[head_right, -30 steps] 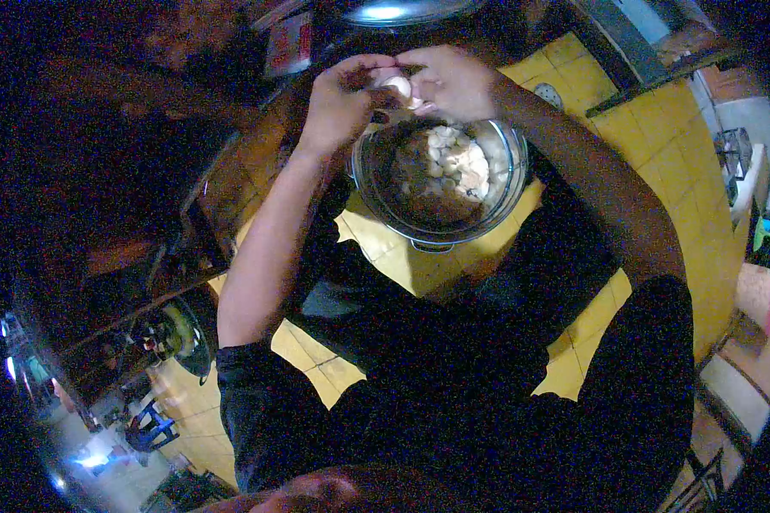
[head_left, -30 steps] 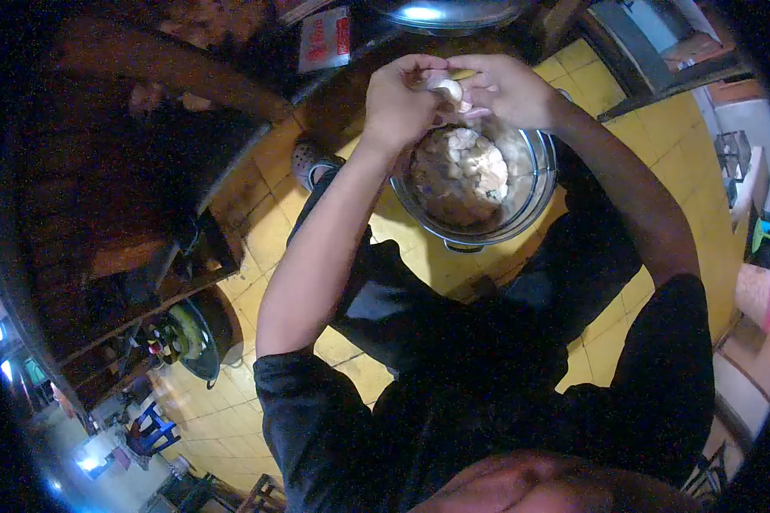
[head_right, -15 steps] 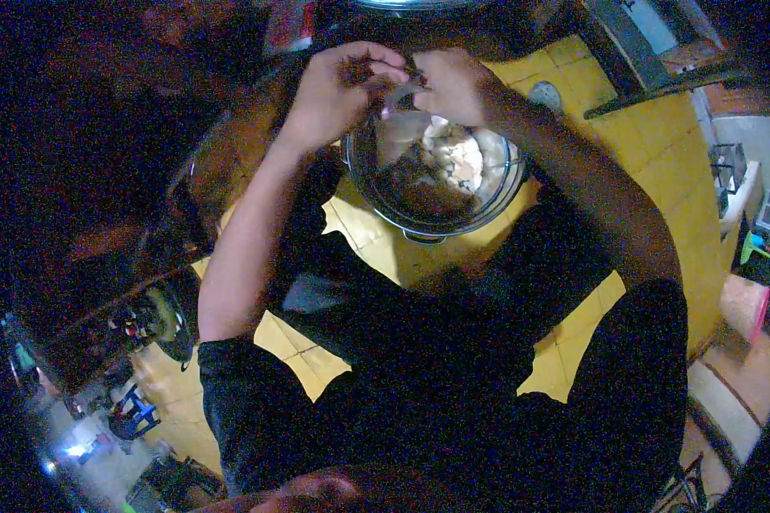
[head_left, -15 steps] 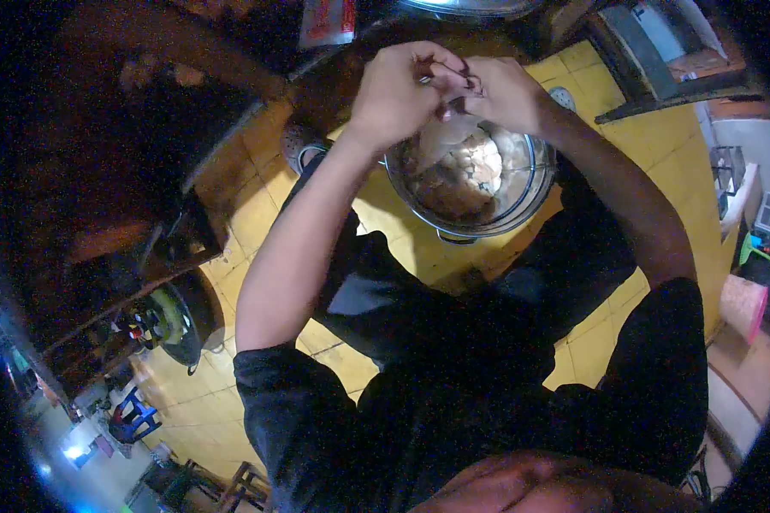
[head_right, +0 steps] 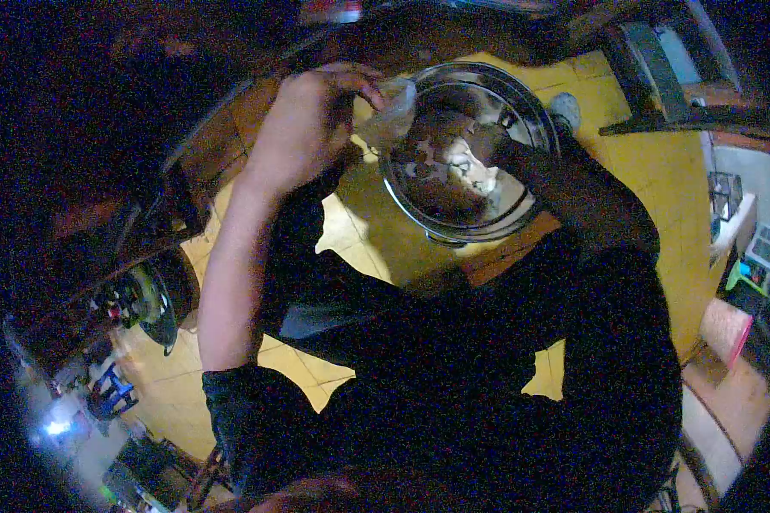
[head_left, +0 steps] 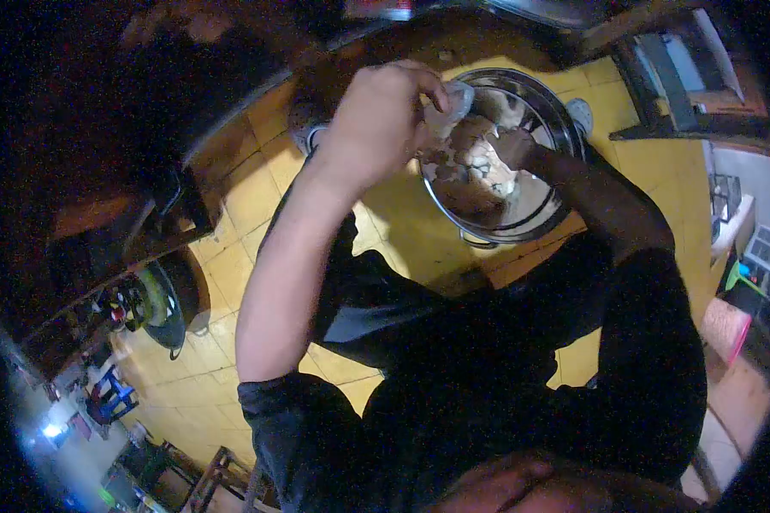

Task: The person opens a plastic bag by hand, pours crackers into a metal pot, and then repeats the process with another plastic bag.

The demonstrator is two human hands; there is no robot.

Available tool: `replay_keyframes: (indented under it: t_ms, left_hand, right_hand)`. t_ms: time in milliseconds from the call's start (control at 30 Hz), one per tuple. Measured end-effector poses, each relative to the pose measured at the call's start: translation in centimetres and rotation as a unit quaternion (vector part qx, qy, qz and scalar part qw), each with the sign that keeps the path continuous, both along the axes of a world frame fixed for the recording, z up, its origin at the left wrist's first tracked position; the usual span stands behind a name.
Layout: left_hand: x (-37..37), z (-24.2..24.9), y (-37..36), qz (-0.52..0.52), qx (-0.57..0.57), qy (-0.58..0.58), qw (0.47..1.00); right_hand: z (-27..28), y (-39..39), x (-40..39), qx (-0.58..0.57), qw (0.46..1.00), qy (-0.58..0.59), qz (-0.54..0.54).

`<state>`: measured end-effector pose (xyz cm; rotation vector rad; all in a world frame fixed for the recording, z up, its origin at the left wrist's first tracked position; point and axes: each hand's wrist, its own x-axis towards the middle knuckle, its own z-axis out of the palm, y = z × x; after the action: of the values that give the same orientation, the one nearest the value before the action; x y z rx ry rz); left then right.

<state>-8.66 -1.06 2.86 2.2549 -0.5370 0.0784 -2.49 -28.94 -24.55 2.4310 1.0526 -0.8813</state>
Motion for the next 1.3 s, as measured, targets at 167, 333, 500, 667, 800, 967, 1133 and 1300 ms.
replay_keyframes:
  t_ms: [167, 333, 500, 667, 800, 967, 1133, 1300]
  left_hand:
    - [-0.6, -0.2, 0.3, 0.036, 0.076, 0.031, 0.996]
    - [-0.1, -0.4, 0.5, 0.027, 0.070, 0.058, 0.996]
    - [-0.1, -0.8, -0.4, 0.031, 0.043, 0.005, 0.999]
    - [0.0, -0.3, -1.5, 0.049, 0.057, 0.007, 0.997]
    - [0.9, -0.1, -2.0, 0.047, 0.073, 0.040, 0.995]
    - [1.9, -0.7, -2.0, 0.028, 0.063, -0.027, 0.997]
    - [2.8, -1.1, -2.3, 0.054, 0.058, -0.016, 0.997]
    - [3.2, -1.6, -2.8, 0.076, 0.034, 0.062, 0.995]
  right_hand:
    - [-5.5, 4.0, -0.5, 0.060, 0.994, -0.029, -0.085]
    - [-7.0, 2.5, -0.6, 0.056, 0.985, -0.067, -0.147]
    - [-7.6, 0.4, -0.8, 0.041, 0.980, -0.089, -0.174]
    - [-7.4, -0.5, -5.0, 0.047, 0.990, 0.009, -0.136]
    - [-6.2, 2.1, -8.7, 0.105, 0.974, 0.186, -0.070]
    - [-2.0, 4.9, -6.5, 0.180, 0.902, 0.385, -0.073]
    - [7.8, 5.0, -3.7, 0.222, 0.841, 0.465, -0.166]
    - [21.9, 2.6, -0.4, 0.311, 0.774, 0.474, -0.282]
